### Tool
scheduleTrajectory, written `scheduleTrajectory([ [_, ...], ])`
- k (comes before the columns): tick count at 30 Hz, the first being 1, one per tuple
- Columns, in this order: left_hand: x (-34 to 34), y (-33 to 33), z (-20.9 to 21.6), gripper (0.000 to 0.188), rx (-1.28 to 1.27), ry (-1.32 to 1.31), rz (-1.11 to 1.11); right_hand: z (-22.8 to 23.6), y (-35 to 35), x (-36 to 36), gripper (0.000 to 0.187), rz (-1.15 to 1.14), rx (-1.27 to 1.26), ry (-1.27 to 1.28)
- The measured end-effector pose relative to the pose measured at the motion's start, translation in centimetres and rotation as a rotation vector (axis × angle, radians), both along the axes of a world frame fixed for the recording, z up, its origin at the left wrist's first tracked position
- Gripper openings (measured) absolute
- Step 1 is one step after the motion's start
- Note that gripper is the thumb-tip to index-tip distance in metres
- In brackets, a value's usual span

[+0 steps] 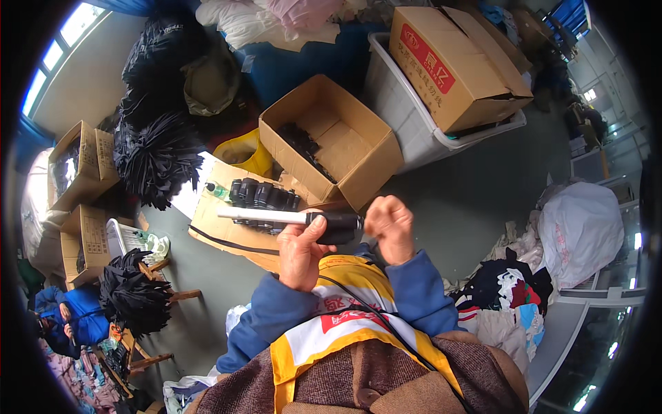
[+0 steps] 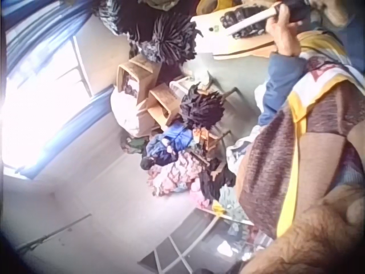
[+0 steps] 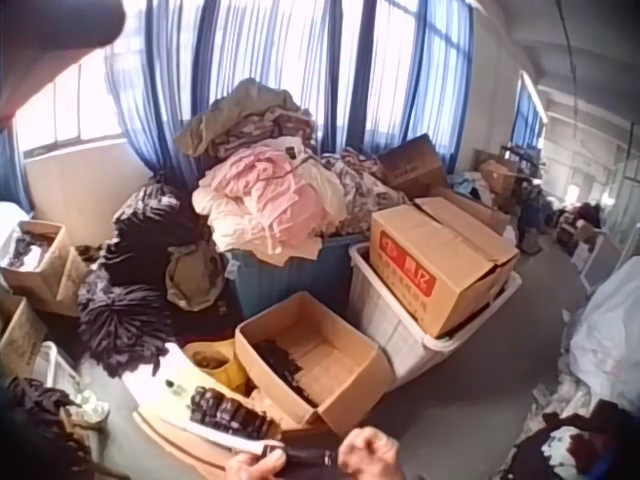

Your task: The person fits black sleeves onto the ends of white tubes by hand.

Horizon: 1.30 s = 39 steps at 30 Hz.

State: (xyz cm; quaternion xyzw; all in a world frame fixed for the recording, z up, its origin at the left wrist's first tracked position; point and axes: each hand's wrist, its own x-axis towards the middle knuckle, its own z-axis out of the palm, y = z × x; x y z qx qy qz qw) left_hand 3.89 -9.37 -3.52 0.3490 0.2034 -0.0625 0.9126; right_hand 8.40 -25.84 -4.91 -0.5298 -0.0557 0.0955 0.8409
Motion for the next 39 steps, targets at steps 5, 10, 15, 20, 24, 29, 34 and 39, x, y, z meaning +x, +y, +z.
scheduleTrajectory([
  [5, 0.0, -0.2, -0.2, 0.011, 0.009, -0.019, -0.011, -0.2, 0.6, 0.1, 0.019, -0.087, 0.064, 0.031],
  [10, -0.1, -0.1, 0.0, 0.012, 0.021, -0.014, -0.023, 0.0, 1.2, -0.2, 0.021, 0.114, -0.082, -0.078],
  [15, -0.1, 0.2, -0.1, 0.011, 0.020, -0.010, 0.018, -0.3, 0.0, 0.4, 0.030, -0.024, 0.155, 0.101],
  [20, -0.1, 0.0, -0.1, 0.011, -0.005, -0.016, 0.002, 1.0, 1.8, -0.2, 0.036, 0.111, 0.018, -0.129],
  [24, -0.2, 0.0, -0.1, 0.011, -0.008, -0.032, -0.011, 0.3, 1.1, -0.4, 0.033, 0.151, -0.039, -0.108],
  [29, -0.2, 0.0, -0.1, 0.010, 0.002, -0.037, 0.005, -0.5, 0.5, -0.5, 0.040, 0.021, -0.266, -0.241],
  [34, 0.0, 0.0, 0.2, 0.010, -0.008, -0.043, 0.006, 0.1, -0.2, -0.5, 0.035, -0.022, -0.147, -0.073],
  [39, 0.0, 0.0, 0.0, 0.010, -0.006, -0.044, -0.006, 1.2, 1.3, -0.6, 0.054, 0.087, 0.001, 0.025],
])
